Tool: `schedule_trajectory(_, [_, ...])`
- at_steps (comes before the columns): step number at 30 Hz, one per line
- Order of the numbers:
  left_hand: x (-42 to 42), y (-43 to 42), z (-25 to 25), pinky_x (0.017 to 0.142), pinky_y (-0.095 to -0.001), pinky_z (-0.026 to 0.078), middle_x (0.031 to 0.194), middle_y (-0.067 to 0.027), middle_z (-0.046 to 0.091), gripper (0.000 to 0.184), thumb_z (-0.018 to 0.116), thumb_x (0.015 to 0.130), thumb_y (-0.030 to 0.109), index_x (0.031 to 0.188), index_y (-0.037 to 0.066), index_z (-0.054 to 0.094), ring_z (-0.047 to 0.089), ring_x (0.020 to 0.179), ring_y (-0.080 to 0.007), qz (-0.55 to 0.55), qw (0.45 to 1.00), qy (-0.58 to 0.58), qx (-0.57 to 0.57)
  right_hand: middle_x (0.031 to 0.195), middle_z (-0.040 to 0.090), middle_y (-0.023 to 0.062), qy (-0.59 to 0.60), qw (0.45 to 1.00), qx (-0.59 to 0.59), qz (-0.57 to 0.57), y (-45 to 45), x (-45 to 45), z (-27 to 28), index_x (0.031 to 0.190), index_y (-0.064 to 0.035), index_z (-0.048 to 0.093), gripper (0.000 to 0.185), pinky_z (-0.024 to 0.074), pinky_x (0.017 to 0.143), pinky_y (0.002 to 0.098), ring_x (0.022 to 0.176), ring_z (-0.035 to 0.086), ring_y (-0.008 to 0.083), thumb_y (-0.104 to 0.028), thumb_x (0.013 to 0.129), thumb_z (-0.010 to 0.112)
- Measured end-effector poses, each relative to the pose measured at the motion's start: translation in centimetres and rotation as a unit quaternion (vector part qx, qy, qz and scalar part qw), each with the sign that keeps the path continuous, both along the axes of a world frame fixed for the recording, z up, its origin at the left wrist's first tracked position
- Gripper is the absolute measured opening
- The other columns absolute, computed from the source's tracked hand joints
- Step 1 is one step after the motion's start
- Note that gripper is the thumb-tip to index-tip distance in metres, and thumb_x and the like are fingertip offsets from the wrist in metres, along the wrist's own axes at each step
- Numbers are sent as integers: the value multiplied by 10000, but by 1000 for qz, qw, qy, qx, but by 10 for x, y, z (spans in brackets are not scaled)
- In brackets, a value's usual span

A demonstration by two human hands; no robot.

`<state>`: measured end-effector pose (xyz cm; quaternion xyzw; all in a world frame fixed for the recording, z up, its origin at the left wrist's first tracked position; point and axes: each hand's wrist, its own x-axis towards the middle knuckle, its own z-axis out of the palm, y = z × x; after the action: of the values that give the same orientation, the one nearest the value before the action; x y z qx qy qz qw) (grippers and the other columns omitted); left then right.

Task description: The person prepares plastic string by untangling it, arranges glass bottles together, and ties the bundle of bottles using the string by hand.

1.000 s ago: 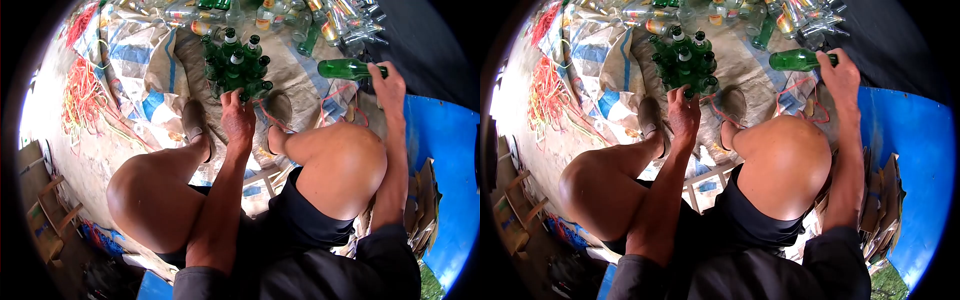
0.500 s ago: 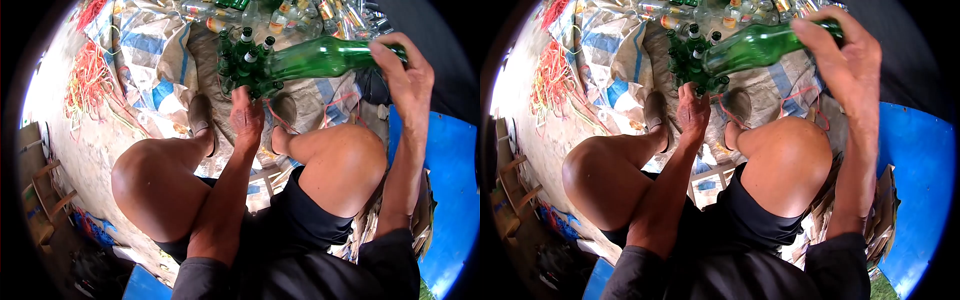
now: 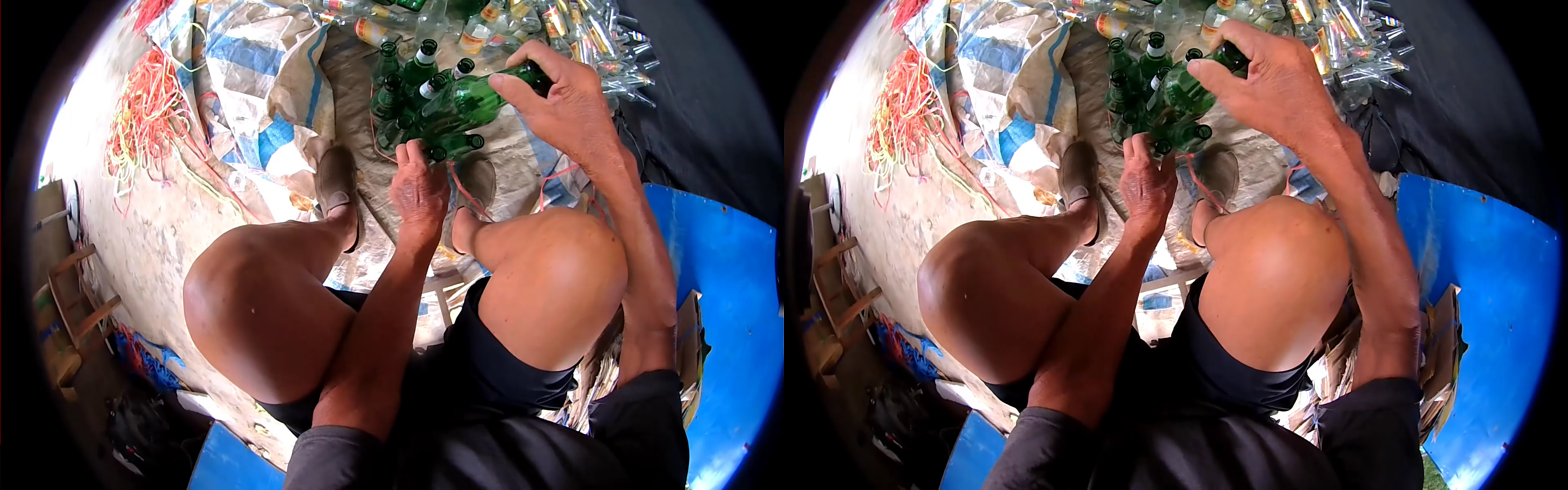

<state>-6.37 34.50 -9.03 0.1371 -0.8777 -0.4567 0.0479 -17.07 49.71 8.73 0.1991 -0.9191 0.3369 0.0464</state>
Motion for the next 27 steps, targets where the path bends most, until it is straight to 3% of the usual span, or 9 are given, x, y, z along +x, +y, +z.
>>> schedule_trajectory(5, [0,0,-7,699,-540,517,1116,-147,586,399,745,847,208,1163,90,531,660,877,-444,0,999,28,-17,689,629,125,-3,999,41,3,-10,4,-8,1021,-57,684,284,481,567,358,571,585,211,-255,850,794])
schedule_trajectory(6, [0,0,-6,699,-541,517,1117,-148,585,400,746,846,207,1163,90,532,659,877,-444,1,1000,23,-16,644,598,119,23,998,49,15,-11,4,-12,969,-64,672,268,469,553,380,562,577,269,-259,834,796])
schedule_trajectory(10, [0,0,-6,707,-535,517,1116,-147,585,405,756,836,192,1159,90,534,656,880,-443,3,1000,19,-3,573,543,120,23,997,74,22,-13,3,-29,938,-79,652,293,443,537,435,554,576,311,-310,827,795])
schedule_trajectory(16, [3,1,-6,720,-525,516,1120,-151,581,408,759,830,172,1158,84,533,650,901,-442,0,1000,11,3,581,560,137,12,995,95,27,-17,-1,-30,936,-78,638,294,451,550,453,561,593,345,-322,843,773])
schedule_trajectory(27, [6,-1,-7,724,-521,510,1119,-175,567,378,732,844,127,1159,62,532,638,907,-448,-3,999,34,16,695,647,184,35,991,117,59,-20,-2,-69,921,-61,584,336,493,612,521,687,649,429,-349,854,744])
